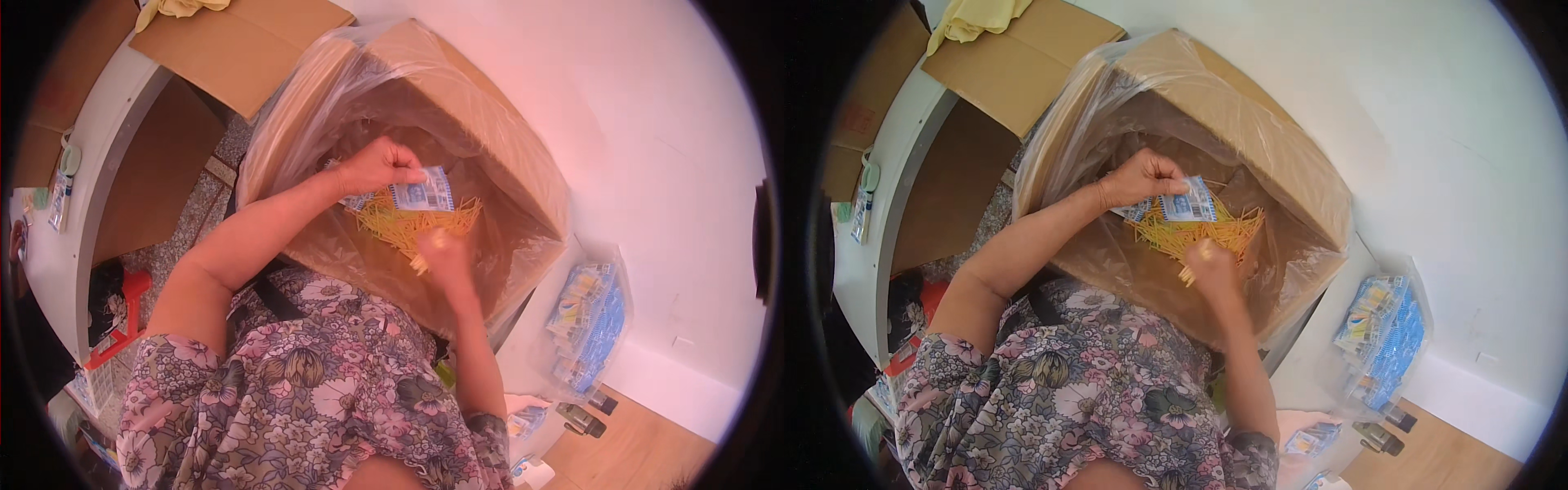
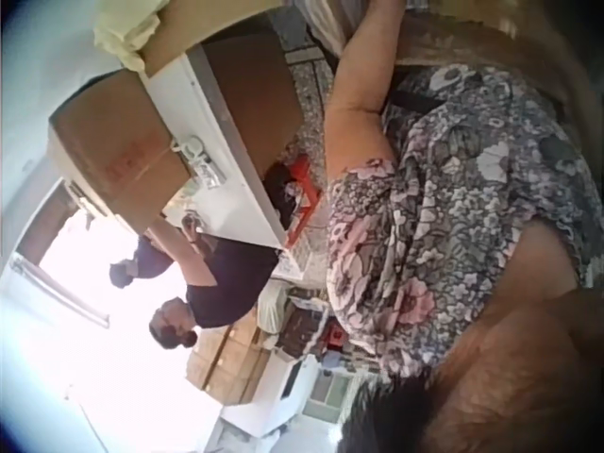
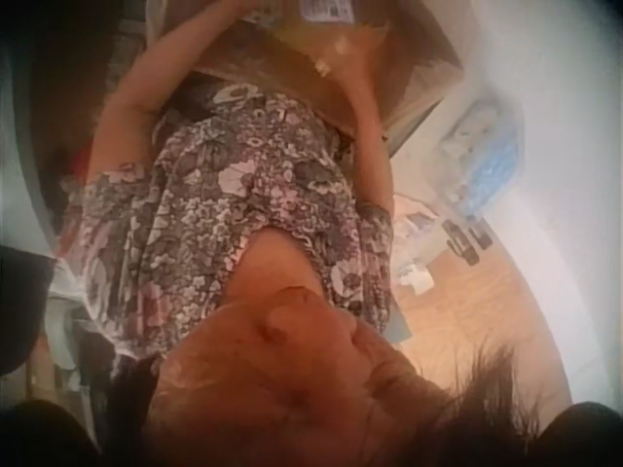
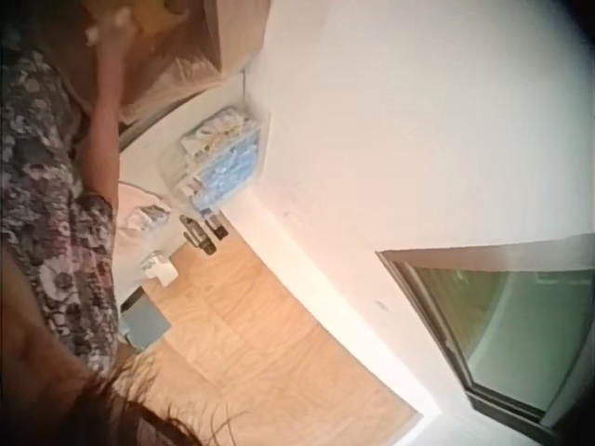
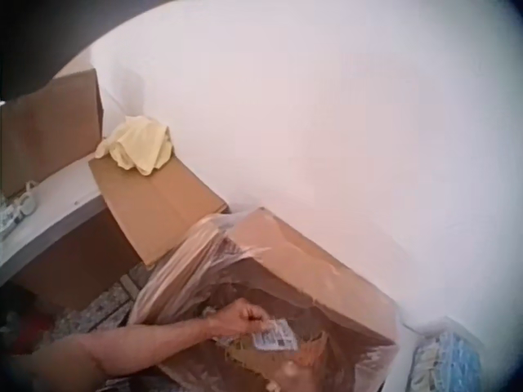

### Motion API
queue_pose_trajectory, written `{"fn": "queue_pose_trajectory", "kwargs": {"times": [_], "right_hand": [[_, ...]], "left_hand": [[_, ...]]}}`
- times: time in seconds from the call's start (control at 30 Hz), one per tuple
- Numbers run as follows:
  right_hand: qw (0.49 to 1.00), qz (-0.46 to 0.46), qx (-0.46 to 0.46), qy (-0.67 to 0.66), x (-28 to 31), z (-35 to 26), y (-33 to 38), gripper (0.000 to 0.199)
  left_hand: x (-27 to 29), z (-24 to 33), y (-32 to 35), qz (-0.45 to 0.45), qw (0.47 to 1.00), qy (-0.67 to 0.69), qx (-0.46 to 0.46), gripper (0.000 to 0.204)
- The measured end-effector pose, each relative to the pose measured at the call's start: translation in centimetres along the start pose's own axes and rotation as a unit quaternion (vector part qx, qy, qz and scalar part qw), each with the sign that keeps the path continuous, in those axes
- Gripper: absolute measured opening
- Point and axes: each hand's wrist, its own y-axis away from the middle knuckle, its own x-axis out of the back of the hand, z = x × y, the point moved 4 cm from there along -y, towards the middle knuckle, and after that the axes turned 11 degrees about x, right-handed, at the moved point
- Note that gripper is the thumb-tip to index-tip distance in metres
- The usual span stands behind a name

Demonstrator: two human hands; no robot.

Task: Packaging small items into plastic bags from a large bin.

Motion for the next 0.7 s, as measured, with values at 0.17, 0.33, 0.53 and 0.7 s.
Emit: {"fn": "queue_pose_trajectory", "kwargs": {"times": [0.17, 0.33, 0.53, 0.7], "right_hand": [[0.961, 0.074, -0.036, -0.264, 4.8, -5.9, -1.7, 0.018], [0.960, 0.096, -0.014, -0.264, 4.7, -6.2, -2.3, 0.021], [0.993, 0.051, 0.086, 0.063, 2.2, -2.3, -0.7, 0.019], [0.980, -0.039, 0.022, 0.192, -0.9, 0.9, 1.8, 0.030]], "left_hand": [[-0.9, 0.3, 0.4, -0.021, 0.999, 0.012, -0.034, 0.014], [-1.4, -0.5, 0.0, -0.070, 0.996, 0.048, -0.001, 0.017], [-1.6, -1.0, 0.0, -0.052, 0.999, 0.011, -0.004, 0.019], [-1.2, -0.5, 0.3, -0.049, 0.998, 0.022, -0.016, 0.016]]}}
